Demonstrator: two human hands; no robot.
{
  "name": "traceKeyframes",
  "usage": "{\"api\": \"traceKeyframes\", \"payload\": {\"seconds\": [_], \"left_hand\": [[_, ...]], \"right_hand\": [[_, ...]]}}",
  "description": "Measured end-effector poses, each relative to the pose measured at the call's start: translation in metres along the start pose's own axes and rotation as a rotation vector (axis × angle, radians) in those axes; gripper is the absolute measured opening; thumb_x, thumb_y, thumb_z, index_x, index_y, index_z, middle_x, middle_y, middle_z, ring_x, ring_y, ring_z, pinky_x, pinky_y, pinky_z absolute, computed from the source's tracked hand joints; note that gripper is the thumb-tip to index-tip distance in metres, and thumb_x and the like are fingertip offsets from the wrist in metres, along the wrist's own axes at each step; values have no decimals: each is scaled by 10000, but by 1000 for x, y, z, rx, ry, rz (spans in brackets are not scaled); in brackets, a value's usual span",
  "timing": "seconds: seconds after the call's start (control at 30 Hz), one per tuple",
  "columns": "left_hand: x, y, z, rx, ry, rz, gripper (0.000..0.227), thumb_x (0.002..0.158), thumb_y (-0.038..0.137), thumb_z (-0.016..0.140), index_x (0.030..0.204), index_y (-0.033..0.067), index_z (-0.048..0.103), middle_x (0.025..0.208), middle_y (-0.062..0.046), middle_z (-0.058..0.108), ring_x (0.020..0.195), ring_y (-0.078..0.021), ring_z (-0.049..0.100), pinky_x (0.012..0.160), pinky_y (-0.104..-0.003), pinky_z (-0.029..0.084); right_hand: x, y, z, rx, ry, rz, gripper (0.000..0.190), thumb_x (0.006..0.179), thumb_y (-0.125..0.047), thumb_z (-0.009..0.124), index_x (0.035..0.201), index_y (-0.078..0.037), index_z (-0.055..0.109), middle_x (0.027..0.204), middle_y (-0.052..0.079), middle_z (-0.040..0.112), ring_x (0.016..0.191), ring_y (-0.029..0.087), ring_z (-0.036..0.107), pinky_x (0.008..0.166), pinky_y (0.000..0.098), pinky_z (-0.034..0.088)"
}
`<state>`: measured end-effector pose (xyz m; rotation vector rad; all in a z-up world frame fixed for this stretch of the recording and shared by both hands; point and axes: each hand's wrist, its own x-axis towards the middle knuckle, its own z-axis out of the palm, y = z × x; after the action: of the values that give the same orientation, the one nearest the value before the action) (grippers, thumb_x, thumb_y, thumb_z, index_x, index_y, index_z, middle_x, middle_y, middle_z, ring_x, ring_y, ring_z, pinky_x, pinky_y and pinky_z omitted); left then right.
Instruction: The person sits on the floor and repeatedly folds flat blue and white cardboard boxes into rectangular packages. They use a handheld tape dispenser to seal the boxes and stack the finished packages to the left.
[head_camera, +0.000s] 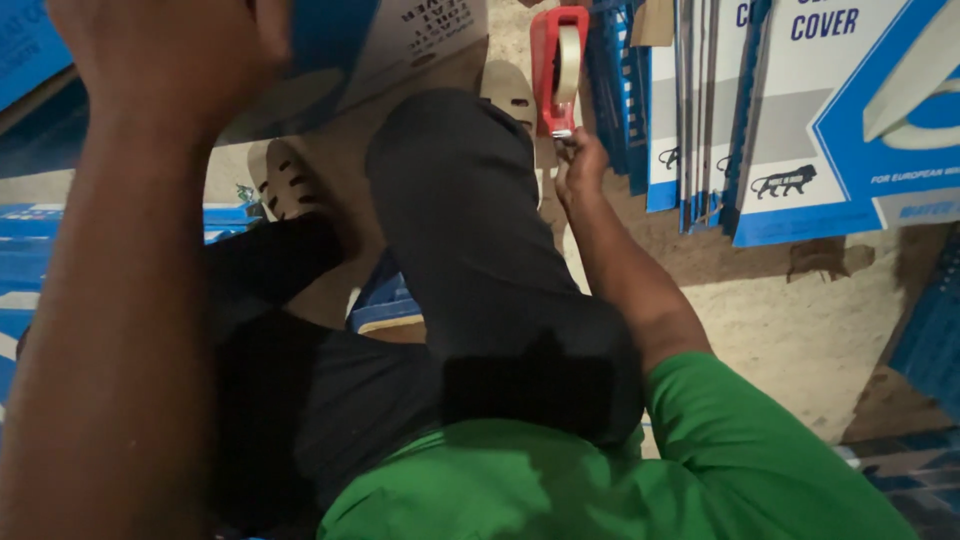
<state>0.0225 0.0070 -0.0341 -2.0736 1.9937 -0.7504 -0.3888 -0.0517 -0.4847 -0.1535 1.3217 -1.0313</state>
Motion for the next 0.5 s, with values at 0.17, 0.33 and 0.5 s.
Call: {"api": "traceKeyframes", "payload": {"seconds": [0.17,0.33,0.5], "left_hand": [[1,-4,0,-119,-209,-16,303,1074,369,685,844,178,736,555,26,587,410,-111,534,448,-370,447],[4,-3,-3,-225,-266,-72,240,1040,286,720,849,140,732,507,-11,575,350,-122,474,385,-315,391],[3,-3,-2,-92,-219,-44,234,1013,348,678,841,200,731,559,19,583,427,-123,518,461,-375,441]], "right_hand": [[-13,8,2,61,-19,-14,342,748,-73,640,1067,33,702,900,81,658,736,189,584,661,302,457],[-11,4,-4,24,12,-1,373,752,-66,616,1112,24,654,864,64,644,713,174,581,627,311,450],[-9,12,-12,11,-117,21,384,817,-61,642,1195,9,636,862,55,611,734,167,576,644,276,452]]}}
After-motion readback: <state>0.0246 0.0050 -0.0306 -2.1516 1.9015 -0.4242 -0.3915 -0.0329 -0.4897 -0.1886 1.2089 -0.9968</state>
